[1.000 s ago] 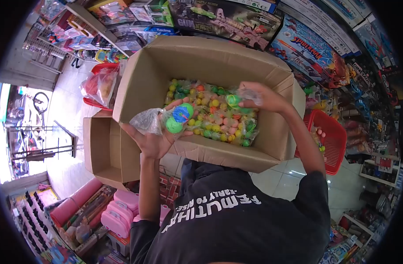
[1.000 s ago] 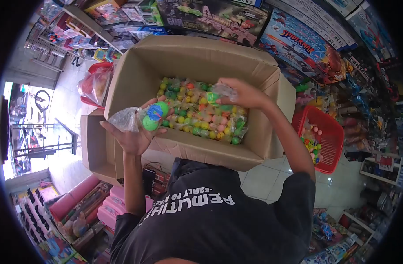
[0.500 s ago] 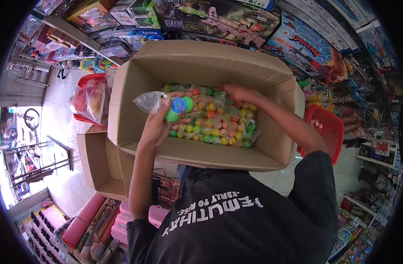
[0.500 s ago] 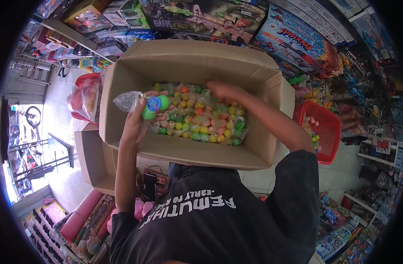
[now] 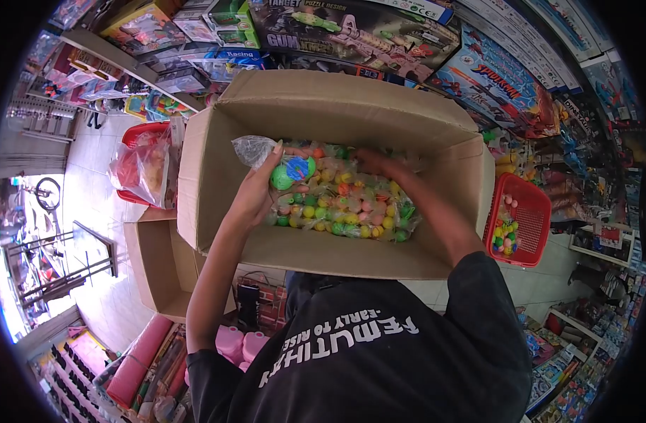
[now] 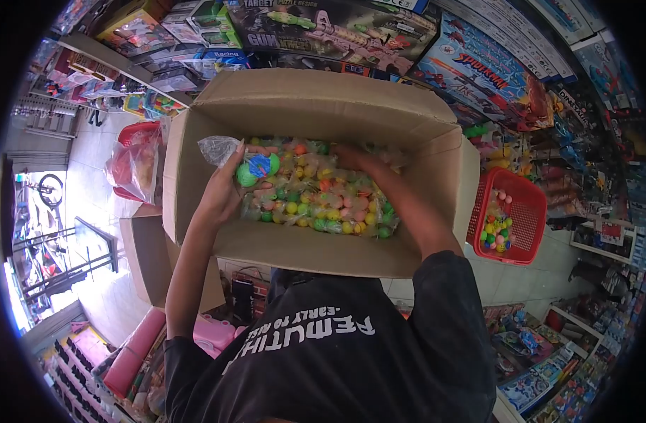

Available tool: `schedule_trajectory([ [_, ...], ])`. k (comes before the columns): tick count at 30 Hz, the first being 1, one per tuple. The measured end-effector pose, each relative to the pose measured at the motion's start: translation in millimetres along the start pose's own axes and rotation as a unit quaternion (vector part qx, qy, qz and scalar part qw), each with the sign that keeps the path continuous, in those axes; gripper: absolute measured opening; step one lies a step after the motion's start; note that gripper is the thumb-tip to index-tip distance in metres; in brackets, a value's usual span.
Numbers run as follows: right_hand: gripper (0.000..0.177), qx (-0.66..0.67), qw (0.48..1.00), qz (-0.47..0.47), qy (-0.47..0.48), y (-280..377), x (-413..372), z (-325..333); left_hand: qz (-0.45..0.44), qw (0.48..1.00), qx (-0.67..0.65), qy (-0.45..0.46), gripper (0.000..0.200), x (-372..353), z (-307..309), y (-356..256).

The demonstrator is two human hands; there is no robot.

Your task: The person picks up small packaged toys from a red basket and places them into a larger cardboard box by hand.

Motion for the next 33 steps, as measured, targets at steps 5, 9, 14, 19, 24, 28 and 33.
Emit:
schedule_trajectory([
  [5,0.033,0.105,0.993,0.033,-0.031,-45,9,-39,0.025,0.999,0.02,0.012,0.043,14,-3,4],
  [9,0.038,0.107,0.994,-0.029,0.001,-39,6,-32,0.034,0.998,0.046,0.034,0.042,26,-6,9],
  [14,0.037,0.037,0.997,-0.016,-0.063,-35,-1,-32,0.042,0.995,0.08,0.032,0.036,41,-12,21],
  [19,0.054,-0.016,0.997,-0.069,-0.02,-9,-22,-23,-0.008,0.955,0.286,0.079,0.026,76,1,52],
  [24,0.057,-0.151,0.986,-0.072,-0.015,-4,-33,-47,-0.081,0.928,0.355,0.084,0.033,112,5,100],
  [28,0.058,-0.174,0.981,-0.067,-0.044,1,-39,-50,-0.144,0.883,0.447,0.021,0.034,132,3,123],
  [33,0.064,-0.121,0.987,-0.094,-0.038,2,-41,-50,-0.186,0.876,0.438,0.079,0.04,176,16,167],
])
Point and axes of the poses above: each hand's wrist, its own x-axis towards the middle knuckle, its own z-axis out of the back of the hand, y = z × x, the point moved 1 cm from there along x, towards the middle knuckle, and after that the axes turned 4 degrees about -y, right-handed, at the moved point
